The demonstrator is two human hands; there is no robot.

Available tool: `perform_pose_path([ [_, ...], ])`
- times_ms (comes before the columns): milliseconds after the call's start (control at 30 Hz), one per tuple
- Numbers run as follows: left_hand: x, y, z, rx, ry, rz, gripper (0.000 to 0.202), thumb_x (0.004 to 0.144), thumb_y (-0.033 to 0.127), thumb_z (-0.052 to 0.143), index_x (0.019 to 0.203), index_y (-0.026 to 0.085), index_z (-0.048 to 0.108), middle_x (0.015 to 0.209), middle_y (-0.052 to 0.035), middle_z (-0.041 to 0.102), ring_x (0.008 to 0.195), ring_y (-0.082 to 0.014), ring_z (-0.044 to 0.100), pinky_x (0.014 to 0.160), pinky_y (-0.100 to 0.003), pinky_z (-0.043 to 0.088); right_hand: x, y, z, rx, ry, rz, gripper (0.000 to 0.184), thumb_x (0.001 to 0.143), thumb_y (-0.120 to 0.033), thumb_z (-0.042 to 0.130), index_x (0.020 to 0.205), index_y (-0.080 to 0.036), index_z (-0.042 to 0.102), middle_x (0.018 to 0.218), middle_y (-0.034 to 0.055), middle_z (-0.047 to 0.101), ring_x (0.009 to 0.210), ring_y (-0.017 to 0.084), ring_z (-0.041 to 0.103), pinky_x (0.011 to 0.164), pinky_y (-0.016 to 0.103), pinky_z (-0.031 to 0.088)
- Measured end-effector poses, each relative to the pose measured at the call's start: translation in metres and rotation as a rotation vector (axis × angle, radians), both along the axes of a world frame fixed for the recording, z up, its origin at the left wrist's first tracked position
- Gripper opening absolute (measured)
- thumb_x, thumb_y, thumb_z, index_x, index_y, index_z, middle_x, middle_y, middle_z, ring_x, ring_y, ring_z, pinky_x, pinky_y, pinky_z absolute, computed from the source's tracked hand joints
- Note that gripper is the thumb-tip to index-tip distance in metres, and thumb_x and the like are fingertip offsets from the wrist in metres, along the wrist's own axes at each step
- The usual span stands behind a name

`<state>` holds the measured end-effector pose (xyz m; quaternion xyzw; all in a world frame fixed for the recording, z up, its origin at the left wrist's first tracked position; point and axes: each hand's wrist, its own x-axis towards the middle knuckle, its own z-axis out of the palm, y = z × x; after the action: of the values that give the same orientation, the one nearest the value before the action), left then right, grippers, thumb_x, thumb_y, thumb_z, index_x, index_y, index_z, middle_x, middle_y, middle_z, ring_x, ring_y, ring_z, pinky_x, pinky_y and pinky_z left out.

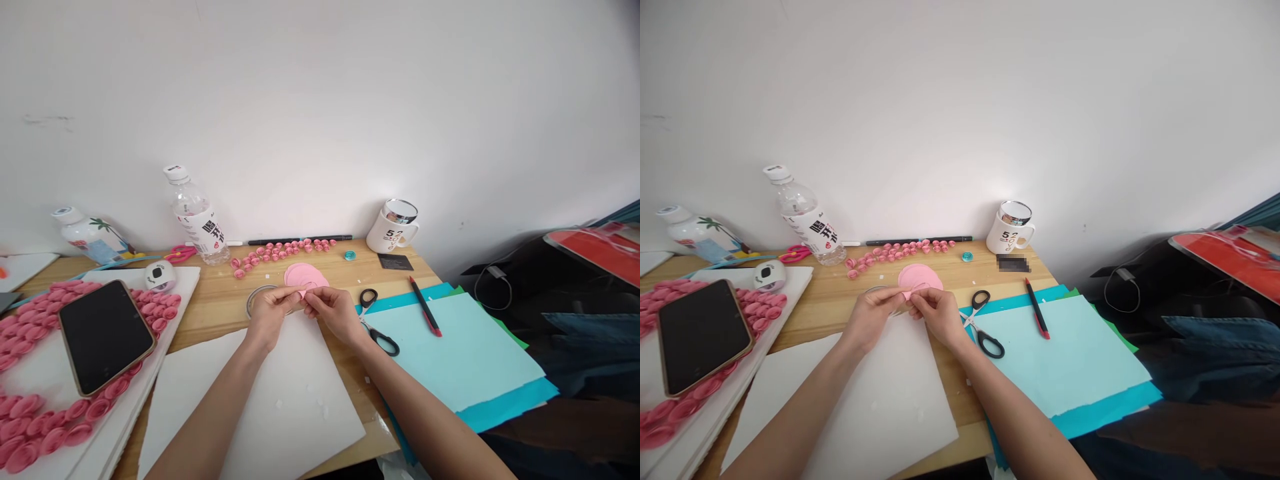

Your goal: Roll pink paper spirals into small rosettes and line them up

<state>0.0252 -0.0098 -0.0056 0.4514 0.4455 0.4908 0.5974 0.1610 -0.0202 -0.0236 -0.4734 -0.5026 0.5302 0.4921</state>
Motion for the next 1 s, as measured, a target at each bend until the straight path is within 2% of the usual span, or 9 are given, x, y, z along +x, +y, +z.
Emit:
perform_pose_path([
  [200,0.0,0.0,-0.002,-0.03,-0.059,-0.011,0.013,0.059,0.021,0.069,0.071,0.017,0.073,0.073,-0.0031,0.069,0.072,-0.0159,0.059,0.075,-0.029,0.045,0.0,-0.002,0.003,0.014,-0.047,-0.035,0.025,0.071,-0.038,0.06,0.068,-0.013,0.061,0.057,0.0013,0.059,0.052,0.011,0.054,0.053,0.024,0.047],
  [467,-0.002,0.002,-0.001,-0.094,-0.169,-0.069,0.018,0.06,0.024,0.071,0.075,0.015,0.073,0.072,-0.0039,0.069,0.072,-0.0145,0.058,0.075,-0.027,0.043,-0.001,-0.001,0.004,-0.003,0.011,-0.017,0.027,0.072,-0.04,0.059,0.068,-0.014,0.06,0.061,0.0022,0.061,0.052,0.01,0.053,0.053,0.024,0.047],
  [600,-0.008,0.006,0.002,-0.192,-0.297,0.004,0.019,0.054,0.018,0.076,0.071,0.013,0.072,0.07,-0.0051,0.068,0.073,-0.0121,0.057,0.074,-0.023,0.041,0.003,0.0,0.008,0.003,0.008,-0.115,0.027,0.072,-0.04,0.059,0.067,-0.014,0.059,0.061,0.002,0.059,0.053,0.011,0.053,0.054,0.025,0.046],
  [667,-0.011,0.008,0.007,-0.241,-0.361,0.021,0.017,0.056,0.015,0.075,0.072,0.013,0.072,0.072,-0.0045,0.068,0.073,-0.0102,0.057,0.073,-0.021,0.041,0.005,0.0,0.009,0.04,-0.013,-0.128,0.027,0.074,-0.04,0.057,0.064,-0.015,0.058,0.061,0.0018,0.059,0.053,0.011,0.053,0.055,0.025,0.045],
  [767,-0.016,0.009,0.013,-0.279,-0.428,0.025,0.012,0.058,0.011,0.074,0.069,0.012,0.071,0.069,-0.0033,0.066,0.069,-0.0084,0.056,0.071,-0.019,0.043,0.005,-0.002,0.008,0.104,-0.131,-0.055,0.03,0.075,-0.039,0.055,0.057,-0.016,0.053,0.058,0.0008,0.058,0.054,0.011,0.053,0.056,0.025,0.045],
  [867,-0.018,0.01,0.014,-0.306,-0.459,0.01,0.01,0.06,0.008,0.072,0.07,0.01,0.07,0.07,-0.0037,0.065,0.067,-0.0081,0.056,0.068,-0.018,0.044,0.003,-0.006,0.004,0.216,-0.299,0.017,0.016,0.069,-0.032,0.063,0.068,-0.017,0.057,0.072,0.0017,0.063,0.066,0.013,0.057,0.063,0.025,0.046],
  [933,-0.018,0.01,0.012,-0.312,-0.462,-0.021,0.009,0.062,0.008,0.071,0.07,0.01,0.07,0.071,-0.0044,0.064,0.069,-0.0089,0.056,0.068,-0.019,0.043,0.002,-0.008,0.002,0.305,-0.414,-0.031,0.013,0.068,-0.029,0.064,0.069,-0.018,0.058,0.073,0.0014,0.064,0.066,0.014,0.057,0.064,0.026,0.046],
  [1000,-0.017,0.009,0.009,-0.305,-0.449,-0.054,0.008,0.063,0.009,0.07,0.07,0.01,0.07,0.072,-0.0053,0.065,0.073,-0.0101,0.056,0.07,-0.019,0.043,0.001,-0.009,0.002,0.407,-0.496,-0.155,0.014,0.072,-0.029,0.062,0.064,-0.019,0.057,0.063,0.0006,0.062,0.059,0.013,0.056,0.061,0.026,0.046],
])
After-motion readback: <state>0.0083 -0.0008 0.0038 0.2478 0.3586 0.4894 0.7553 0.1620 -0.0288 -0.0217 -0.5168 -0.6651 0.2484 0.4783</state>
